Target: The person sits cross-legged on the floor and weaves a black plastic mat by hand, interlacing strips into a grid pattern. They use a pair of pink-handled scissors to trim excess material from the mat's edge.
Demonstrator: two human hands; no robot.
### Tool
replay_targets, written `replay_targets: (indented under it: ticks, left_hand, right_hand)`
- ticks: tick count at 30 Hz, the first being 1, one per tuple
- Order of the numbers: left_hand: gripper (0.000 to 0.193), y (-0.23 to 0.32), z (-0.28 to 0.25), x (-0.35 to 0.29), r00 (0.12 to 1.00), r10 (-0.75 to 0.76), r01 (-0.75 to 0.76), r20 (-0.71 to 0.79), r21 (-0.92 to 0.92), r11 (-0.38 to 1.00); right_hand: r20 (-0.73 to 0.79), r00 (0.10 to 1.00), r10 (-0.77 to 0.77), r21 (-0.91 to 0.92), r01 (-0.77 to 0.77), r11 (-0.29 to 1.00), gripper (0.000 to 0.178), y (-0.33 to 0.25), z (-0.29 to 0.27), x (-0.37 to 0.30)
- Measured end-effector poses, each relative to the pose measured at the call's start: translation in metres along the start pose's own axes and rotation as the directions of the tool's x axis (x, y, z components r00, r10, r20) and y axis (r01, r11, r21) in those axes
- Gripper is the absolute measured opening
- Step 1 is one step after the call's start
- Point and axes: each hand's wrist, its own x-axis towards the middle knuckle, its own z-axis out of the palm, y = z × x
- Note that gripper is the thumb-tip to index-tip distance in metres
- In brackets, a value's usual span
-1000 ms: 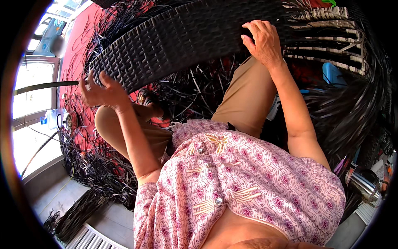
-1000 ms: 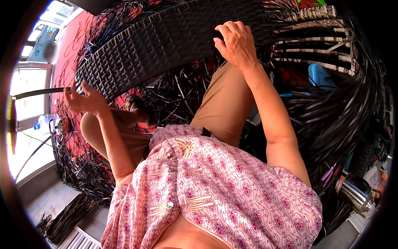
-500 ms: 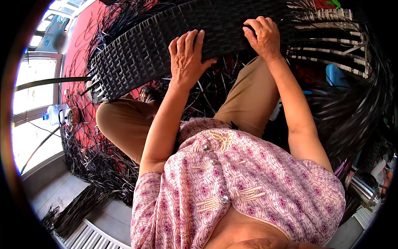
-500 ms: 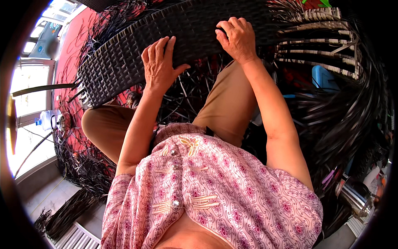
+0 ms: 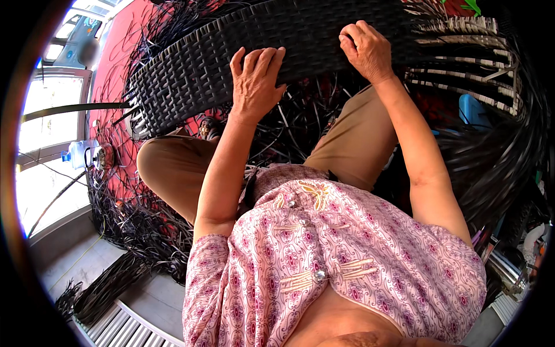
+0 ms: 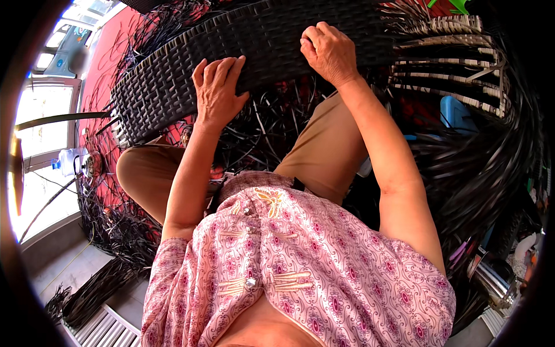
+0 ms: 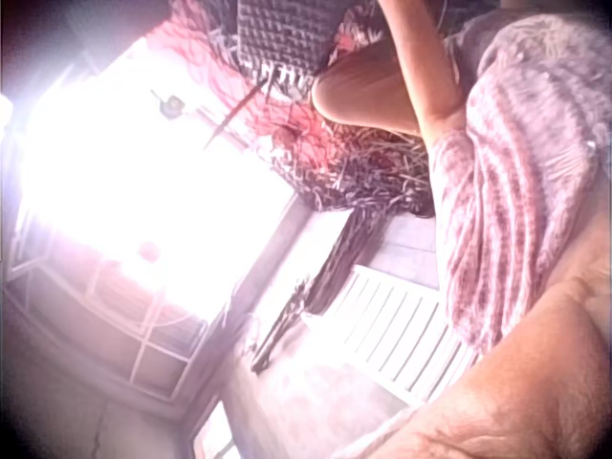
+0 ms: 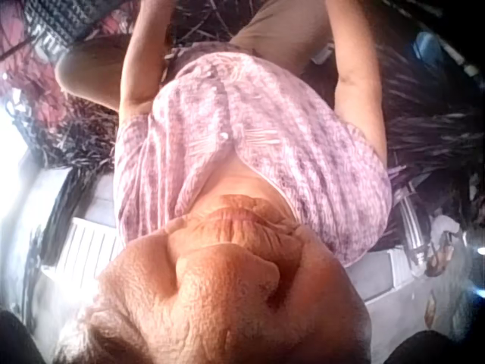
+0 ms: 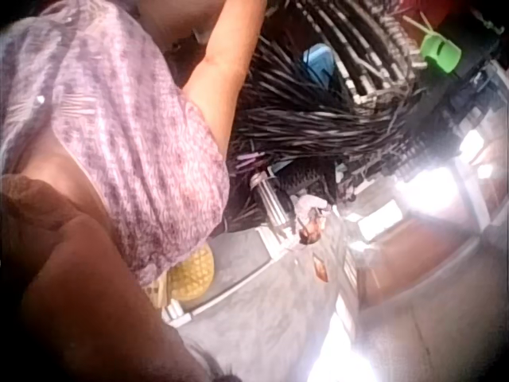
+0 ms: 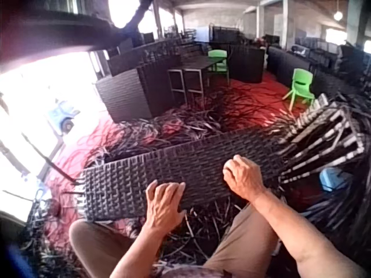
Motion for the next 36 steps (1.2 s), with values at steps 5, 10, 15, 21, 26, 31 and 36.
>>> replay_targets:
  ticks: [5, 10, 15, 21, 26, 31, 36]
  left_hand:
    - [0.085, -0.024, -0.014, -0.021, 1.0, 0.002, -0.001, 0.03, -0.027, 1.0]
    - [0.084, -0.023, -0.023, -0.045, 0.995, -0.073, 0.079, 0.07, -0.096, 0.992]
    - [0.077, -0.024, -0.033, -0.038, 0.995, -0.092, 0.097, 0.043, -0.146, 0.984]
    - [0.07, -0.025, -0.031, -0.027, 0.992, -0.124, 0.124, 0.014, -0.168, 0.978]
    - [0.051, -0.027, -0.033, -0.022, 0.991, -0.133, 0.13, -0.003, -0.202, 0.971]
    - [0.031, -0.029, -0.018, -0.027, 0.987, -0.135, 0.116, -0.092, -0.186, 0.976]
    - [0.026, -0.027, -0.009, -0.029, 0.974, -0.153, 0.121, -0.165, -0.188, 0.975]
  right_hand:
    - [0.012, 0.999, 0.038, 0.099, -0.039, 0.994, 0.008, -0.036, 0.0, -0.007]
    - [-0.005, 1.0, 0.019, 0.107, -0.019, 0.994, 0.015, -0.069, 0.0, -0.022]
    - [0.009, 0.995, -0.102, 0.141, 0.1, 0.985, 0.03, -0.109, 0.013, -0.011]
    - [0.034, 0.997, -0.073, 0.108, 0.069, 0.992, 0.033, -0.124, 0.03, -0.006]
    - [0.029, 0.999, -0.04, 0.079, 0.037, 0.996, 0.029, -0.128, 0.036, -0.005]
    - [0.015, 0.997, -0.07, 0.054, 0.069, 0.996, 0.022, -0.131, 0.036, -0.004]
    - [0.022, 0.994, -0.103, 0.029, 0.103, 0.994, 0.017, -0.132, 0.036, -0.005]
